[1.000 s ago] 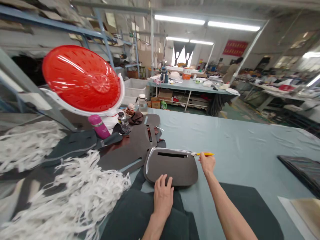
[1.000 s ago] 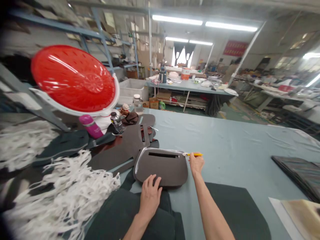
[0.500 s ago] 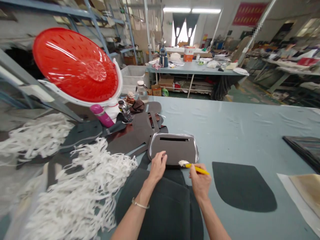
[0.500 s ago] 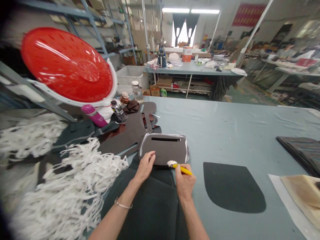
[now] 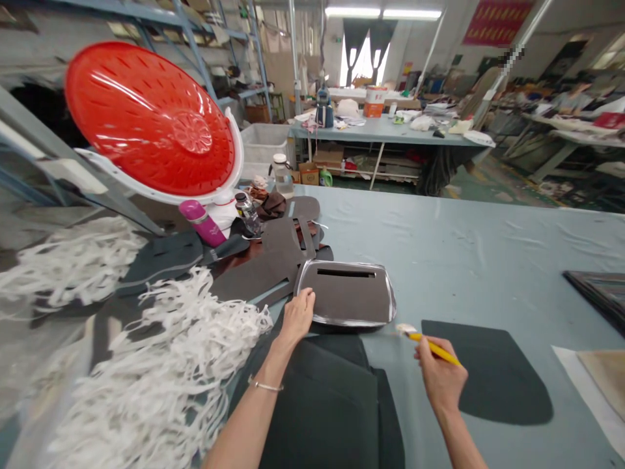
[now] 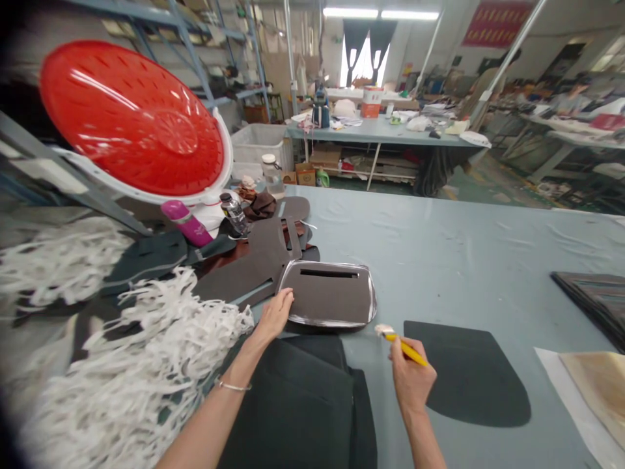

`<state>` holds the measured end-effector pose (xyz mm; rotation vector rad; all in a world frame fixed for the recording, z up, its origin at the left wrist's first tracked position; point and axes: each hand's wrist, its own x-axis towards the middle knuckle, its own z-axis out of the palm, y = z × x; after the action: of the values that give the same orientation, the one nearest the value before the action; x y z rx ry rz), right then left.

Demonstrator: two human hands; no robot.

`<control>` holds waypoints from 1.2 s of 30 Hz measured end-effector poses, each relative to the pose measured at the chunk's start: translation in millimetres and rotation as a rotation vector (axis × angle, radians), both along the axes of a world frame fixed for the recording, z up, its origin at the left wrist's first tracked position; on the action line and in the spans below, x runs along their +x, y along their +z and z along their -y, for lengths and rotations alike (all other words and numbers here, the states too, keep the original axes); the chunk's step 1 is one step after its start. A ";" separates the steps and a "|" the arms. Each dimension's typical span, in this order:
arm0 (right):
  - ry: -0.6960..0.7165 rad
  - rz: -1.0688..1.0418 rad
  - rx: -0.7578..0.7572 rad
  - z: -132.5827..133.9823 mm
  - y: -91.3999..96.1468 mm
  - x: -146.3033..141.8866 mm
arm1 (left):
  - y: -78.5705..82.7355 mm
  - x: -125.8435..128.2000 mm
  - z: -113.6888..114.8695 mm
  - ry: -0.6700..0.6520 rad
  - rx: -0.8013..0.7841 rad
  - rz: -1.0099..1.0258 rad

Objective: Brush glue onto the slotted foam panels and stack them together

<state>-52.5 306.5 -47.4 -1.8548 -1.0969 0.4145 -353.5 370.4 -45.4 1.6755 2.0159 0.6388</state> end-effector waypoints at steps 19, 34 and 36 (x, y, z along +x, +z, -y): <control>-0.032 0.000 0.187 -120.2 -6.0 -65.0 | -23.2 72.5 15.4 -0.001 0.259 -0.339; 0.077 0.178 0.170 -146.7 -8.6 -55.1 | -23.3 74.5 15.1 0.011 0.263 -0.351; 0.015 0.154 0.178 -138.7 -7.8 -28.1 | -17.9 76.1 14.1 0.017 0.250 -0.354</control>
<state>-80.5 445.3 -55.3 -1.7433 -1.2113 0.1780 -277.4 356.3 -63.3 2.0396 2.2697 0.6603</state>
